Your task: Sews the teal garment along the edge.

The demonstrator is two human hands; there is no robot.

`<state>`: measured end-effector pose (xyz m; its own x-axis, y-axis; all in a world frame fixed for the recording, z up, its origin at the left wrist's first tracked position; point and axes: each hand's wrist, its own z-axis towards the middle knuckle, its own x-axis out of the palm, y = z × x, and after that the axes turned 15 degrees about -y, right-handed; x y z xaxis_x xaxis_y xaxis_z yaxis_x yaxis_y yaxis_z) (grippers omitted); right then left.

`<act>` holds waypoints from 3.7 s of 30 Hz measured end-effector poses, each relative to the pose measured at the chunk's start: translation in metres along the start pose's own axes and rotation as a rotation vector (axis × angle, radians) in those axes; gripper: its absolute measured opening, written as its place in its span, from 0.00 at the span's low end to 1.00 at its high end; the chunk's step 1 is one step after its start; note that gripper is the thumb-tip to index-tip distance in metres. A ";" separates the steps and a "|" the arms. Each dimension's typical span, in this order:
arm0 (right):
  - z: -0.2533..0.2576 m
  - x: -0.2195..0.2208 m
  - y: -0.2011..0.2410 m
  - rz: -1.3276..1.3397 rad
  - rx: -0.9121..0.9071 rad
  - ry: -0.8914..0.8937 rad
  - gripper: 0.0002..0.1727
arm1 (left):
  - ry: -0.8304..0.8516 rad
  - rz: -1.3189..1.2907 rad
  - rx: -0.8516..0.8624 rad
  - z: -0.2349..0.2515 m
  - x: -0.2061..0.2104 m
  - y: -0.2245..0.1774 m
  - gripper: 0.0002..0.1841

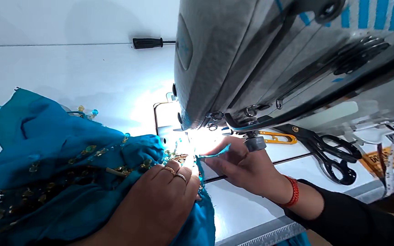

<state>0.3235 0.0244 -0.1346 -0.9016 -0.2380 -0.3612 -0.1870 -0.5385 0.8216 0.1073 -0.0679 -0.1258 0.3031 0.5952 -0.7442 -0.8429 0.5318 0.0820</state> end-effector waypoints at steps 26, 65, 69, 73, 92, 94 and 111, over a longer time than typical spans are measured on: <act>-0.005 -0.006 0.005 -0.355 -0.518 0.149 0.14 | 0.019 -0.110 -0.056 0.001 -0.004 0.008 0.23; -0.005 -0.003 0.007 -0.507 -0.756 0.206 0.11 | 0.044 -0.099 -0.001 0.001 -0.003 0.009 0.28; -0.005 -0.001 0.008 -0.536 -0.749 0.202 0.11 | 0.046 -0.099 -0.003 0.001 0.001 0.009 0.29; -0.003 -0.001 0.007 -0.574 -0.732 0.198 0.12 | 0.035 -0.082 -0.044 0.003 0.005 0.009 0.28; 0.017 -0.001 -0.007 -0.560 -0.688 0.204 0.16 | 0.043 0.013 -0.156 0.019 0.019 0.011 0.28; 0.017 -0.001 -0.008 -0.550 -0.685 0.207 0.16 | 0.045 0.015 -0.161 0.019 0.020 0.011 0.29; 0.012 0.000 -0.006 -0.586 -0.675 0.182 0.16 | 0.043 -0.010 -0.130 0.017 0.020 0.013 0.26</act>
<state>0.3197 0.0374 -0.1339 -0.6482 0.1294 -0.7504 -0.2755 -0.9585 0.0727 0.1098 -0.0386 -0.1280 0.2946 0.5627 -0.7724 -0.8915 0.4529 -0.0101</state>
